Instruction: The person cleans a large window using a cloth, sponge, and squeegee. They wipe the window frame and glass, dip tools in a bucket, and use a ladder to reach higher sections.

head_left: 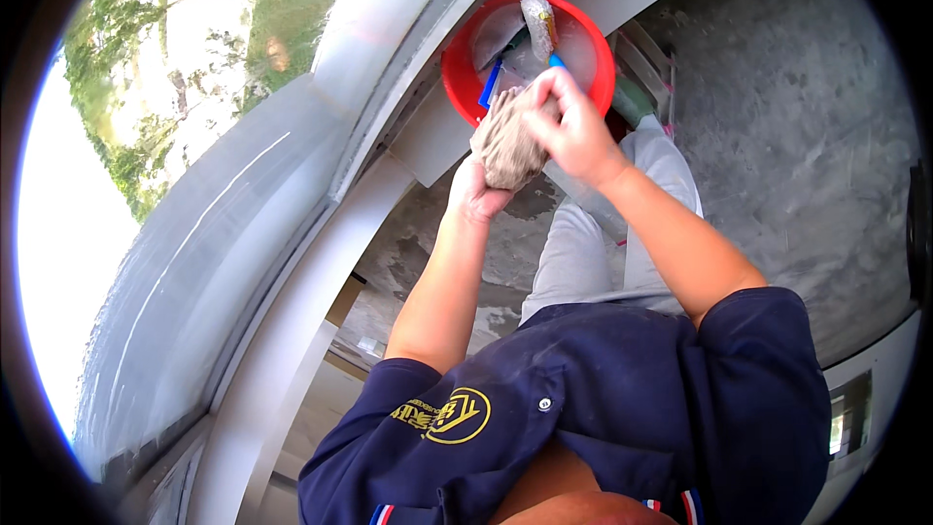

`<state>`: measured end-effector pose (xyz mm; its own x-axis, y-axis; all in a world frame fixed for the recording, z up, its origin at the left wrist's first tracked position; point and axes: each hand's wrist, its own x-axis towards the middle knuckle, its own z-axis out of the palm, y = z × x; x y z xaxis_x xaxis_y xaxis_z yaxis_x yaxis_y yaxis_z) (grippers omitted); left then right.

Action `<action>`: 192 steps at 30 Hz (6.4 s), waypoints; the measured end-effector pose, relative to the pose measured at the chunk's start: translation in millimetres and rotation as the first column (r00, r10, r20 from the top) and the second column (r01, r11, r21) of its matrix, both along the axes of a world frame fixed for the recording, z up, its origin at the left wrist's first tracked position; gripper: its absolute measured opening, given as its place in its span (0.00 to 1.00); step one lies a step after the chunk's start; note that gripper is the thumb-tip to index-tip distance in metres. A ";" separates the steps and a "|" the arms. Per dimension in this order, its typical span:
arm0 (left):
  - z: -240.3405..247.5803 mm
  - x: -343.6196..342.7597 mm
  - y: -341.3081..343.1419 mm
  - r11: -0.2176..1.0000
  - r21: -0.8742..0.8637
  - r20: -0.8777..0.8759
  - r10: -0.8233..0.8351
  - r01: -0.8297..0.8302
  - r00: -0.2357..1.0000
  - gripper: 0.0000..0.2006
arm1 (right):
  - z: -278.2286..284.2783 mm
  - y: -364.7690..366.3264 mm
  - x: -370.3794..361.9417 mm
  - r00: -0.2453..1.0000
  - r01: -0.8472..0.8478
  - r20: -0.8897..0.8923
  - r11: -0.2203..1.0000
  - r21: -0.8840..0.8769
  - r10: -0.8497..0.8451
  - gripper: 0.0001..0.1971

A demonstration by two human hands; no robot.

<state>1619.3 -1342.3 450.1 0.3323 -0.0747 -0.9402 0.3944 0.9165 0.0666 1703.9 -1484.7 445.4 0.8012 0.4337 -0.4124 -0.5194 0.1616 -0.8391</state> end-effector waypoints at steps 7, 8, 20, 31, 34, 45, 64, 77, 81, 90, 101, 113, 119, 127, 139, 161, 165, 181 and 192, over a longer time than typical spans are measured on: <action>36.5 27.3 -35.4 0.997 -0.061 0.149 0.060 -0.052 0.987 0.21 | -95.8 16.1 -7.2 0.803 0.341 -0.566 0.923 0.179 -0.187 0.31; 35.0 30.6 -36.8 0.991 -0.115 0.169 0.089 -0.070 0.982 0.21 | -94.2 14.8 -5.0 0.749 0.397 -0.653 0.863 0.313 -0.107 0.32; -5.9 29.4 -14.6 0.940 -0.332 0.204 -0.008 0.077 0.979 0.41 | -36.7 35.7 19.8 0.980 -0.102 0.180 0.990 0.101 0.083 0.07; -16.3 42.7 -7.6 0.755 0.627 0.403 -0.104 -0.192 0.909 0.24 | -33.7 63.7 -0.6 0.545 0.657 -0.788 0.731 0.187 -0.288 0.10; -6.9 47.5 -4.4 0.501 0.863 0.318 -0.428 -0.070 0.846 0.21 | -45.8 71.1 -1.6 0.451 0.676 -0.893 0.654 0.340 -0.002 0.11; 55.6 69.8 12.0 -0.239 0.930 -0.267 -0.961 -0.280 -0.067 0.13 | -35.4 66.3 21.9 0.327 0.228 -0.664 0.625 0.746 0.673 0.16; 24.7 37.4 -14.1 -0.280 0.620 -0.783 -0.265 -0.733 -0.562 0.09 | -4.3 78.2 27.5 0.426 -0.866 0.114 0.441 -0.237 0.898 0.17; -16.4 -17.4 -26.5 -0.372 0.698 -0.693 -0.134 -0.612 -0.708 0.06 | -36.5 73.1 -20.1 0.484 -0.874 -0.243 0.480 -0.078 0.841 0.17; 4.6 33.9 -0.4 -0.208 0.883 -0.457 -0.580 -0.421 -0.674 0.07 | -86.1 69.1 -18.8 0.647 -0.379 -0.631 0.899 0.219 0.427 0.18; 24.7 53.7 42.0 -0.067 0.925 -0.303 -0.722 0.374 0.622 0.11 | -138.6 15.0 -39.1 0.929 -0.083 0.059 0.362 -0.928 0.366 0.26; -11.9 43.6 45.5 0.671 0.722 0.030 -0.274 0.169 0.961 0.17 | -131.8 29.4 -43.9 0.941 -0.329 -0.317 0.553 -0.766 0.121 0.25; 10.0 8.9 71.3 0.834 0.532 0.197 -0.287 0.144 0.937 0.15 | -24.9 -68.6 -18.7 0.744 0.308 -0.589 0.944 -0.119 -0.317 0.19; 29.8 -38.7 84.3 0.858 0.504 0.182 -0.223 0.104 0.958 0.11 | 20.6 -79.6 -30.1 0.603 0.396 -0.790 0.819 0.414 0.108 0.19; 33.0 -66.0 83.1 0.856 0.506 0.090 -0.177 0.108 0.980 0.11 | -56.9 -9.9 -10.7 0.781 -0.471 -0.478 0.882 -0.026 0.403 0.21; 59.6 -57.0 67.3 0.805 0.579 0.071 -0.208 0.130 0.975 0.12 | -24.9 1.1 -2.8 0.839 -0.434 -0.431 0.886 -0.163 0.331 0.21; 168.2 -114.9 108.6 0.684 0.714 0.176 0.029 -0.148 0.984 0.11 | 450.0 -144.6 139.7 -0.023 0.648 0.982 0.750 -0.130 0.190 0.20; 167.9 -143.4 124.5 0.646 0.715 0.250 0.124 -0.269 0.960 0.10 | 595.0 -96.1 202.2 -0.356 0.616 0.911 0.785 0.062 0.207 0.20; 128.0 -273.4 87.2 0.375 0.893 0.055 0.455 -0.247 0.889 0.17 | 898.7 230.0 23.4 -0.956 0.263 0.239 0.856 0.445 0.169 0.18; 33.6 -363.5 64.4 0.382 0.792 0.069 0.718 -0.476 0.692 0.19 | 976.2 417.4 -138.5 -0.915 0.394 0.277 0.801 0.451 0.294 0.16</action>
